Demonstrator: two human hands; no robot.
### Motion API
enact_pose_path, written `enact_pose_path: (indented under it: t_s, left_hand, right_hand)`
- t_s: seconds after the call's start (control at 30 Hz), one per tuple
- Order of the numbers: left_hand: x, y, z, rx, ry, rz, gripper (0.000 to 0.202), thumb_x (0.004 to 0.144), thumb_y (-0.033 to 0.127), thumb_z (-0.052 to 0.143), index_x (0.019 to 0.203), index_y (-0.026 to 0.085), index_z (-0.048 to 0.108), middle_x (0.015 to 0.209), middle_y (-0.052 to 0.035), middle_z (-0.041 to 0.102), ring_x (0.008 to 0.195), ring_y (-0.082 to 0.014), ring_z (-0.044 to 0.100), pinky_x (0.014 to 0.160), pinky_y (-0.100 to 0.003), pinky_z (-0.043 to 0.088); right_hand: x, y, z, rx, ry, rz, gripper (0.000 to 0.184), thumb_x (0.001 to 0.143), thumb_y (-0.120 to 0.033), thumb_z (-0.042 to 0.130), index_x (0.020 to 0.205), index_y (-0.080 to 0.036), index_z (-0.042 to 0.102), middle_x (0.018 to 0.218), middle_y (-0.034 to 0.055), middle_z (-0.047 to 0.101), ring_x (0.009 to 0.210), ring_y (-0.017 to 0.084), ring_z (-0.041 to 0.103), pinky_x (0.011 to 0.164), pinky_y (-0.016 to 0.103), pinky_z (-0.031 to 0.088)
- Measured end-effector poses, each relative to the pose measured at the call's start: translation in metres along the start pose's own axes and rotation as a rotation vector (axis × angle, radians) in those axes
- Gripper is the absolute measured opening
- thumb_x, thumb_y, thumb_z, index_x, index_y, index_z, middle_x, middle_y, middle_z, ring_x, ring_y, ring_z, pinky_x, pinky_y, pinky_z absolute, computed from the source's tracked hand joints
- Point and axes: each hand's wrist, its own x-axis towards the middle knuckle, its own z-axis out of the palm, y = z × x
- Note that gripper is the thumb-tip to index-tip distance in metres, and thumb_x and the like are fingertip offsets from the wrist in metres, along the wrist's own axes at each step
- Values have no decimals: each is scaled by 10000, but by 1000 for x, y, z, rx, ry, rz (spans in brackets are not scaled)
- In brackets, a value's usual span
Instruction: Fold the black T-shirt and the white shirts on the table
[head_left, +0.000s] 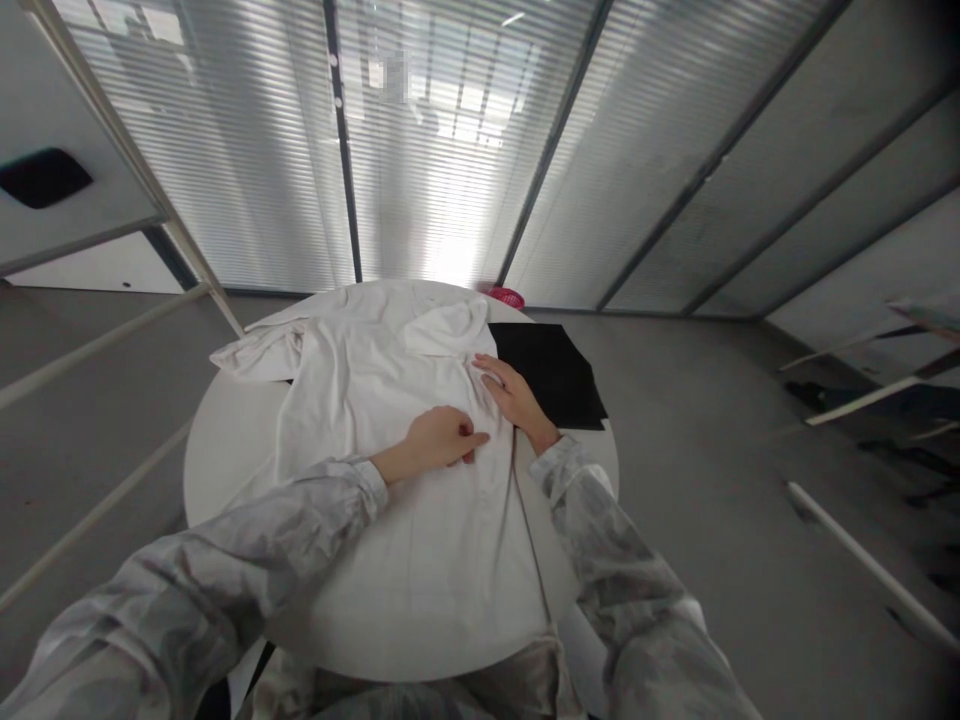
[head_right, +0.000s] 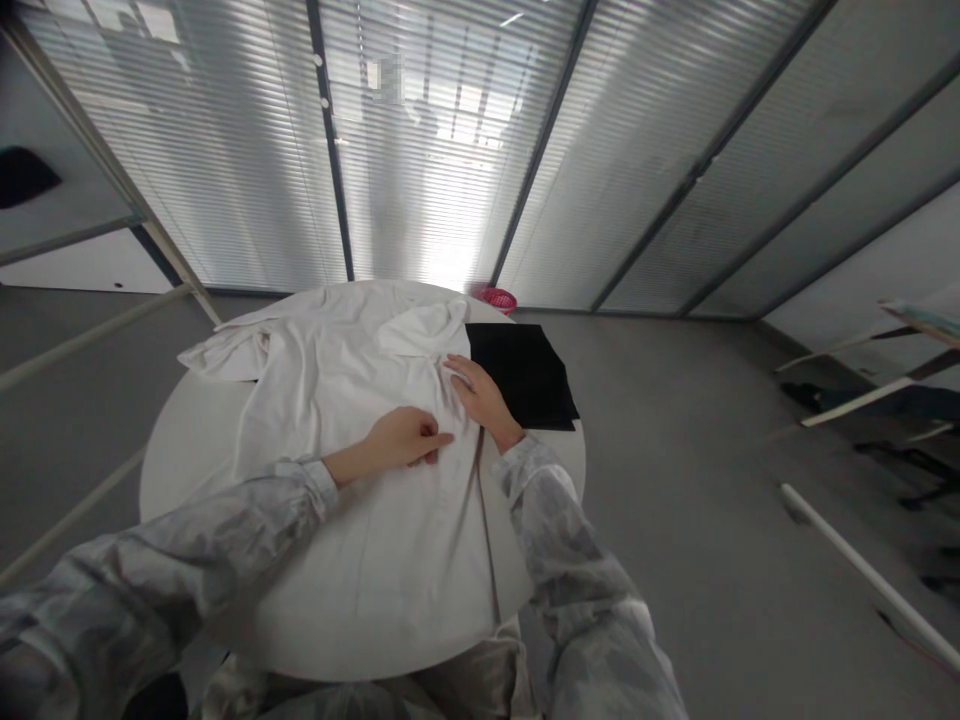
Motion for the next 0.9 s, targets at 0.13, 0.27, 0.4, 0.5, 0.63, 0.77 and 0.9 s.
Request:
enact_pose_path:
  t_s: [0.13, 0.27, 0.4, 0.5, 0.63, 0.77, 0.9]
  left_hand:
    - [2, -14, 2, -93, 84, 83, 415, 978, 534, 629, 730, 211, 707, 693, -16, 759, 587, -152, 640, 636, -269, 454]
    - [-2, -35, -11, -165, -21, 79, 440, 961, 568, 639, 714, 205, 654, 675, -19, 747, 545, -143, 623, 595, -264, 446]
    - [-3, -47, -29, -187, -213, 113, 494, 934, 633, 675, 716, 191, 684, 698, -44, 756, 522, -127, 595, 553, -254, 433]
    - [6, -45, -40, -259, -195, 55, 580, 907, 752, 675, 782, 186, 703, 821, -71, 804, 527, -133, 626, 504, -256, 426]
    - [28, -37, -46, -267, -42, -105, 727, 888, 876, 609, 810, 166, 745, 827, -109, 807, 553, -170, 688, 490, -269, 427]
    - [47, -27, -45, -100, 90, -113, 722, 918, 859, 581, 743, 181, 759, 644, -78, 739, 563, -195, 693, 571, -293, 468]
    - [52, -25, -39, 86, 184, -16, 527, 982, 661, 611, 729, 214, 729, 698, -47, 760, 652, -201, 711, 648, -304, 462]
  right_hand:
    - [-1, 0, 0, 14, 42, 4, 429, 1122, -523, 510, 1388, -291, 753, 1563, 82, 670, 1485, 263, 594, 1333, 500, 396]
    - [-2, -3, 1, -26, 80, 38, 473, 1140, -530, 449, 1440, -284, 719, 1566, 90, 664, 1481, 265, 593, 1335, 503, 398]
    - [-1, -5, 2, -169, 97, 48, 500, 1146, -476, 404, 1505, -242, 661, 1591, 120, 636, 1552, 300, 517, 1347, 574, 364]
    - [0, -7, 2, -225, 143, 72, 485, 1135, -441, 407, 1501, -224, 640, 1569, 147, 637, 1537, 325, 524, 1322, 610, 383]
    - [2, -10, 2, -176, 219, 100, 374, 1071, -362, 510, 1372, -222, 682, 1372, 160, 688, 1307, 317, 658, 1199, 550, 514]
    - [2, -13, 1, -160, 244, 89, 312, 979, -267, 592, 1262, -237, 722, 1185, 121, 673, 1118, 303, 679, 1057, 504, 577]
    - [1, -17, -1, -156, 246, 68, 297, 975, -222, 580, 1224, -232, 741, 1073, 93, 631, 973, 274, 659, 944, 455, 590]
